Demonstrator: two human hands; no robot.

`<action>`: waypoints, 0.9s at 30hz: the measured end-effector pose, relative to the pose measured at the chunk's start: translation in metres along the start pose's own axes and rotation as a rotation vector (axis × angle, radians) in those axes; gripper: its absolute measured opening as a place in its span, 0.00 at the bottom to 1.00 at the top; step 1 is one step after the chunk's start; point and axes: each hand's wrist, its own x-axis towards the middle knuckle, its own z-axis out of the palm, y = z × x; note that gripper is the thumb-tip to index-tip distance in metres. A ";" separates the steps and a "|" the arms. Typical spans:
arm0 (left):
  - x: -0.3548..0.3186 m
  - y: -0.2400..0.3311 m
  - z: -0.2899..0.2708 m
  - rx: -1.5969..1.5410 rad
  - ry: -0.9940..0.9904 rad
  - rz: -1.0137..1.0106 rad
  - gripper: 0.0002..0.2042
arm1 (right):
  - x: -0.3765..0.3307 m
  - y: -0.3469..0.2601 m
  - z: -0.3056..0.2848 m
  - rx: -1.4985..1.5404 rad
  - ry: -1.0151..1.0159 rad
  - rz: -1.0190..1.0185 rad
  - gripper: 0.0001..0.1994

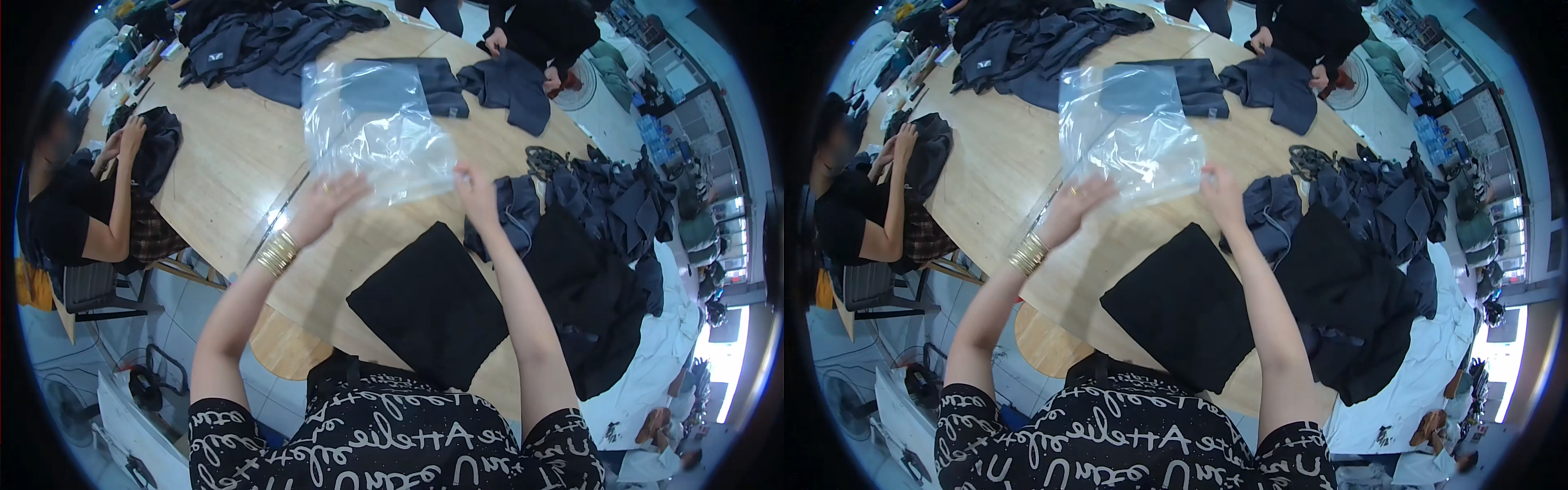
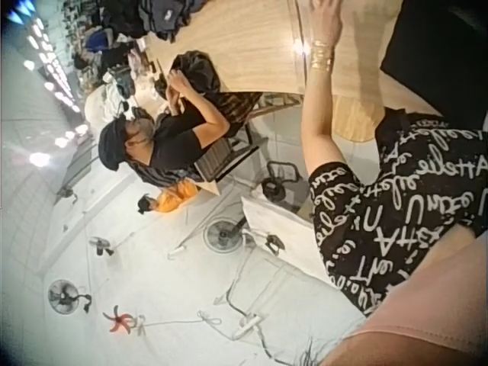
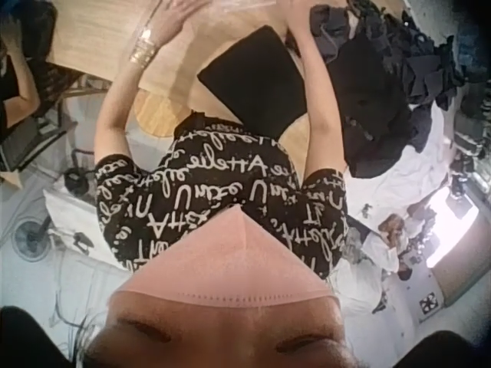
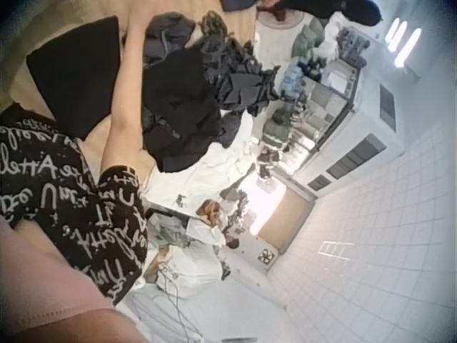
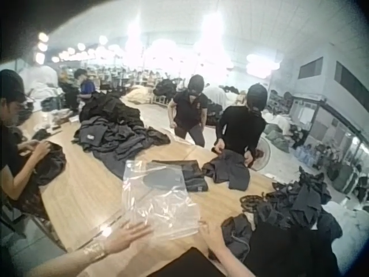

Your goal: Fold fabric garments and place them neatly inside transparent plastic bags.

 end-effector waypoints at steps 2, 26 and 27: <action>-0.038 0.015 0.054 -0.124 -0.275 -0.109 0.34 | -0.046 0.020 0.016 -0.013 -0.147 -0.137 0.23; -0.112 0.091 0.087 -0.342 0.080 -0.528 0.22 | -0.173 -0.064 0.081 -0.083 -0.473 -0.191 0.19; -0.128 0.088 0.097 -0.291 0.060 -0.743 0.28 | -0.177 -0.078 0.081 -0.198 -0.452 -0.158 0.20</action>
